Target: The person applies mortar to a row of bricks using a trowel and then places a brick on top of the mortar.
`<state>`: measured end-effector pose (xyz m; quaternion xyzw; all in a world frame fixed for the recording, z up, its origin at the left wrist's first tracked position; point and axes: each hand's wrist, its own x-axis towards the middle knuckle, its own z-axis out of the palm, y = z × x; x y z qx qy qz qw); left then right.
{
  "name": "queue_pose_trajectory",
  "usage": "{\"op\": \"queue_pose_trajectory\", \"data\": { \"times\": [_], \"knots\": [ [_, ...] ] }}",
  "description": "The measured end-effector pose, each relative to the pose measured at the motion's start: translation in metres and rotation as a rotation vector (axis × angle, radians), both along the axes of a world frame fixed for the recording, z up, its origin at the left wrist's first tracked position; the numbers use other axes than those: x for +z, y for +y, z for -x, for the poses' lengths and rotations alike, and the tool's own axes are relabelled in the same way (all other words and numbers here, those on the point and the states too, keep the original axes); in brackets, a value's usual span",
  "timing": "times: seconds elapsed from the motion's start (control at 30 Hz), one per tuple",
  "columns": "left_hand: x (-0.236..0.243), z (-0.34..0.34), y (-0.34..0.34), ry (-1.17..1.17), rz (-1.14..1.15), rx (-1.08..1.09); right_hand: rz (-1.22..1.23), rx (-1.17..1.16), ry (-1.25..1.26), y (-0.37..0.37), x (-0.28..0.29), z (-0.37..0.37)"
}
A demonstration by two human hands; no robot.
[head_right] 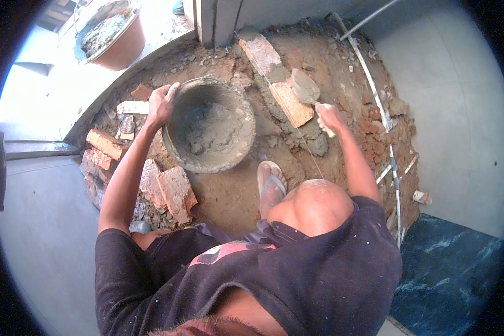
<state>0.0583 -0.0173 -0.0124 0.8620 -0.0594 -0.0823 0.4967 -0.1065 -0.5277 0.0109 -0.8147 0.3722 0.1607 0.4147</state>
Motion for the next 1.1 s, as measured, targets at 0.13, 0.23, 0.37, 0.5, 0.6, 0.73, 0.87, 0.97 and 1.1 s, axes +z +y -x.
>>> {"op": "queue_pose_trajectory", "data": {
  "times": [0.13,0.23,0.37,0.5,0.6,0.73,0.87,0.97,1.1],
  "knots": [
    [-0.015,-0.006,0.004,0.009,0.042,-0.016,0.022,0.172,-0.211,0.049,-0.027,0.012],
    [-0.010,-0.005,0.003,0.047,0.008,-0.028,0.049,0.225,-0.080,0.091,-0.025,0.008],
    [-0.006,-0.002,-0.002,0.003,0.007,-0.024,0.498,0.536,-0.065,0.116,-0.037,0.001],
    [-0.005,-0.002,0.001,-0.016,-0.016,-0.018,0.605,0.529,-0.002,0.137,-0.054,-0.011],
    [-0.004,-0.001,0.000,-0.050,0.014,-0.010,0.573,0.397,0.049,0.149,-0.056,-0.014],
    [-0.005,-0.003,0.000,-0.007,0.003,-0.022,0.583,0.399,0.107,0.145,-0.069,-0.010],
    [-0.014,-0.007,0.006,0.016,0.014,-0.022,0.613,0.597,0.096,0.134,-0.066,-0.004],
    [-0.005,0.001,-0.001,-0.014,0.007,-0.005,0.631,0.827,0.125,0.143,-0.025,0.012],
    [-0.005,-0.001,-0.002,-0.025,0.004,-0.015,0.624,0.725,-0.025,0.131,-0.019,0.025]
  ]
}}
